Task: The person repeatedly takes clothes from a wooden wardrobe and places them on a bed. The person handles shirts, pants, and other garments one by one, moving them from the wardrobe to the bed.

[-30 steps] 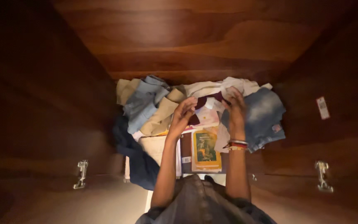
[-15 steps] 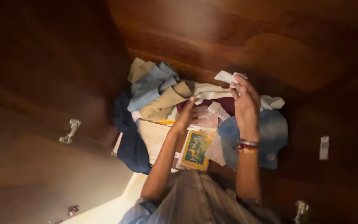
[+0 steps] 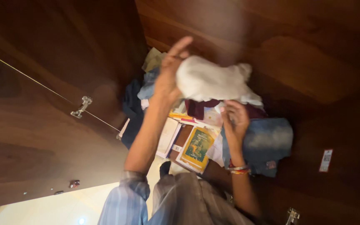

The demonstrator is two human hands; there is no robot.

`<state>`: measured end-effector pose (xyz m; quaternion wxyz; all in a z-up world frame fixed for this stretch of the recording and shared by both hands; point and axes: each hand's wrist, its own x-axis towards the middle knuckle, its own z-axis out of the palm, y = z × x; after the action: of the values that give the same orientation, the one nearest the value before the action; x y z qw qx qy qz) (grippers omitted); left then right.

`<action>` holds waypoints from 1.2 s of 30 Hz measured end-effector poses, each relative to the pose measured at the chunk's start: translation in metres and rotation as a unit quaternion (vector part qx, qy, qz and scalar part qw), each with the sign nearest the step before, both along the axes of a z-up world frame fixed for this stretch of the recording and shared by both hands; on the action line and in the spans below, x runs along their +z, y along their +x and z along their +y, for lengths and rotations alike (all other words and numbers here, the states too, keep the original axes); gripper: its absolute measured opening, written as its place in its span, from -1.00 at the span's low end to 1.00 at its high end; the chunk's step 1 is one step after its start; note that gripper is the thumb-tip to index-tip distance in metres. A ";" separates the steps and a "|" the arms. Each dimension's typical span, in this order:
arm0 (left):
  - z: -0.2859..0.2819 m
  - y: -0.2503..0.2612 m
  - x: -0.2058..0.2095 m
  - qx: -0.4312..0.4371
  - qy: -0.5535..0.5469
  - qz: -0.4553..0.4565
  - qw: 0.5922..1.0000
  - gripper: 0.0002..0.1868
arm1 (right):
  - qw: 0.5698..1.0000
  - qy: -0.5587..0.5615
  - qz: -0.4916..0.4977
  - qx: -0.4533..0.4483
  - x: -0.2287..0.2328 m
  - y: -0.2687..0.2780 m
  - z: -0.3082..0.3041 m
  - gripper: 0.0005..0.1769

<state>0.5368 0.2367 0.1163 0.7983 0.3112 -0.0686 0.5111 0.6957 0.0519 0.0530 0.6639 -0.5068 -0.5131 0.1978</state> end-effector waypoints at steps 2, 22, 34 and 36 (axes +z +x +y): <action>-0.014 -0.043 0.016 0.010 -0.023 -0.019 1.000 -0.55 | 0.983 -0.038 -0.043 -0.176 -0.012 0.006 0.007 -0.14; -0.200 -0.233 -0.177 0.121 -0.239 0.226 0.937 -0.21 | 0.933 -0.002 -0.020 0.360 0.024 -0.184 0.031 -0.71; -0.253 -0.341 -0.173 0.368 -0.230 0.239 0.868 -0.59 | 0.879 0.025 -0.313 0.360 0.017 -0.312 -0.049 -0.55; -0.262 -0.367 -0.161 0.425 -0.183 0.289 0.838 -0.62 | 0.928 0.067 -0.266 0.251 -0.011 -0.312 -0.060 -0.41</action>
<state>0.1695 -0.0252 -0.0449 0.5289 0.2914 0.3991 0.6900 0.3840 -0.0085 0.0420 0.4643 -0.3495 -0.7934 0.1811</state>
